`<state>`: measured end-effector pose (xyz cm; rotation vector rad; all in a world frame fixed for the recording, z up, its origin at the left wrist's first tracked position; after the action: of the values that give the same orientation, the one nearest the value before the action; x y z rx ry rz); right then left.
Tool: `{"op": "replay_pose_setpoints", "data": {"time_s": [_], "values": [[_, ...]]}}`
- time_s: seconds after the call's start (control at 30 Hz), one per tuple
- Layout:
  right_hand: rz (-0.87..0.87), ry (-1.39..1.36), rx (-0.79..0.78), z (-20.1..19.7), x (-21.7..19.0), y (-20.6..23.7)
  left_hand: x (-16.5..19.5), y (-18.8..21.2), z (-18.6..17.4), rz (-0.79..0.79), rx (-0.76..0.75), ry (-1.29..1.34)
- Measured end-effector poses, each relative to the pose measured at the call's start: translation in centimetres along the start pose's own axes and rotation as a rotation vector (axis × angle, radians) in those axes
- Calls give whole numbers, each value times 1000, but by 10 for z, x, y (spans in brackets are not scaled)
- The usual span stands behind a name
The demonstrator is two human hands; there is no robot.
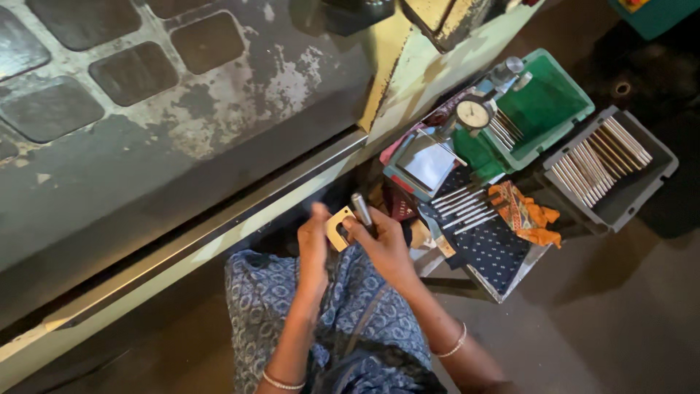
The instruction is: The person cleans a metal panel with square indentations using a small metal rod and a cloth. They repeatedly rub the indentations, open a side panel to access the interior, and continue cleaning the surface.
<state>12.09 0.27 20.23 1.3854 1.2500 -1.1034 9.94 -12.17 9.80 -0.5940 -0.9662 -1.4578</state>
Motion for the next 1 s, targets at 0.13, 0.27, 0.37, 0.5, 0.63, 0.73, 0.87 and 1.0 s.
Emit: {"op": "replay_pose_setpoints", "data": {"time_s": [0.13, 0.27, 0.37, 0.5, 0.63, 0.73, 0.87, 1.0], "values": [[-100, 455, 99, 4, -11, 17, -34, -21, -19, -258, -252, 849], [-452, 622, 155, 17, -15, 28, -59, -28, -15, -308, -33, 763], [-466, 694, 154, 23, -16, 31, -63, -30, -5, -314, 53, 720], [-322, 621, 42, 18, -19, 29, -56, -26, 2, -224, 105, 518], [-268, 649, 41, 6, -15, 19, -50, -19, 10, -151, 51, 473], [-295, 756, 135, -5, -1, 8, -51, -15, 21, -118, 33, 433], [-131, 644, 40, -47, 35, -18, -55, -13, 34, -203, -29, 478], [35, 322, 20, -101, 72, -53, -58, -18, 39, -202, -88, 350]]}}
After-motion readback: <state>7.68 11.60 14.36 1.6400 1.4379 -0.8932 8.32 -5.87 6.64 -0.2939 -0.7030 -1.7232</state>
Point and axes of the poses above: each hand's wrist, its own y-axis away from the middle knuckle, its own z-axis out of the palm, x = y × z, the point moved 1 cm from there along -y, towards the middle knuckle, and after that the axes turned 2 degrees about z, right-handed, at the moved point
